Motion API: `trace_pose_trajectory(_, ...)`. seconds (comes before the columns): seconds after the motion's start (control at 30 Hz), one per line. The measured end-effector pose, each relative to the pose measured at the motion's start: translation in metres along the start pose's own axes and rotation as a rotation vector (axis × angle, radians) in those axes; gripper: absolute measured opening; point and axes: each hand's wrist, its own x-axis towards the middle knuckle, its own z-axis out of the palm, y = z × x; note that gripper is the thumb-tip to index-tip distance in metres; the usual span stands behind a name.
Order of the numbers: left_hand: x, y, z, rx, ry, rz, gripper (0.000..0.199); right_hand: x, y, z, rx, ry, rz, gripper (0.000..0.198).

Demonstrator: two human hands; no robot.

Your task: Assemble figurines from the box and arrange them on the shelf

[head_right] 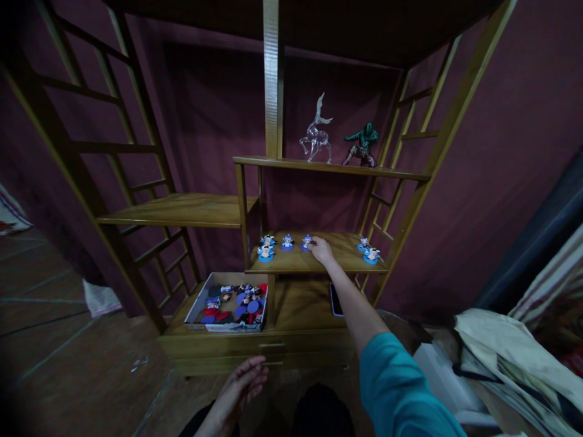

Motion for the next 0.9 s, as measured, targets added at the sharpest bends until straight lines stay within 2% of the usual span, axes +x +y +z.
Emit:
trace_pose_trajectory(0.1,0.001,-0.003,-0.003,0.036,0.013,0.011,0.039,-0.003,-0.002,-0.001,0.019,0.009,-0.015,0.021)
trace_pose_trajectory(0.23,0.007,-0.004,-0.007,0.093,0.078,-0.045,0.029,-0.005,-0.005,-0.001,0.043,0.019,-0.029,0.019)
trace_pose_trajectory(0.33,0.012,0.008,-0.004,0.074,0.084,-0.070,0.026,-0.002,-0.007,-0.002,0.058,0.022,-0.028,0.023)
trace_pose_trajectory(0.4,0.017,0.024,0.000,0.003,0.047,-0.029,0.027,-0.007,-0.011,-0.006,0.075,0.051,-0.032,0.030)
trace_pose_trajectory(0.43,0.021,0.033,0.001,-0.043,0.055,-0.008,0.026,-0.013,-0.014,-0.008,0.085,0.080,-0.038,0.034)
trace_pose_trajectory(0.47,0.027,0.044,0.002,-0.098,0.080,0.025,0.025,-0.023,-0.019,-0.009,0.113,0.174,-0.073,0.037)
trace_pose_trajectory(0.53,0.041,0.069,-0.002,-0.248,0.189,0.099,0.020,-0.054,-0.031,-0.007,0.163,0.398,-0.169,0.035)
trace_pose_trajectory(0.57,0.050,0.083,-0.007,-0.334,0.247,0.134,0.018,-0.074,-0.038,-0.001,0.187,0.454,-0.198,0.033)
trace_pose_trajectory(0.63,0.068,0.112,-0.023,-0.483,0.334,0.213,0.016,-0.118,-0.052,0.021,0.225,0.428,-0.199,0.027)
trace_pose_trajectory(0.7,0.083,0.137,-0.044,-0.597,0.397,0.290,0.017,-0.159,-0.060,0.059,0.297,0.184,-0.168,0.022)
trace_pose_trajectory(0.77,0.095,0.155,-0.065,-0.687,0.466,0.343,0.018,-0.186,-0.061,0.107,0.333,-0.082,-0.131,0.020)
trace_pose_trajectory(0.83,0.102,0.163,-0.084,-0.741,0.510,0.373,0.019,-0.194,-0.057,0.155,0.310,-0.234,-0.089,0.021)
trace_pose_trajectory(0.9,0.107,0.164,-0.098,-0.779,0.528,0.353,0.022,-0.186,-0.049,0.197,0.230,-0.327,-0.033,0.024)
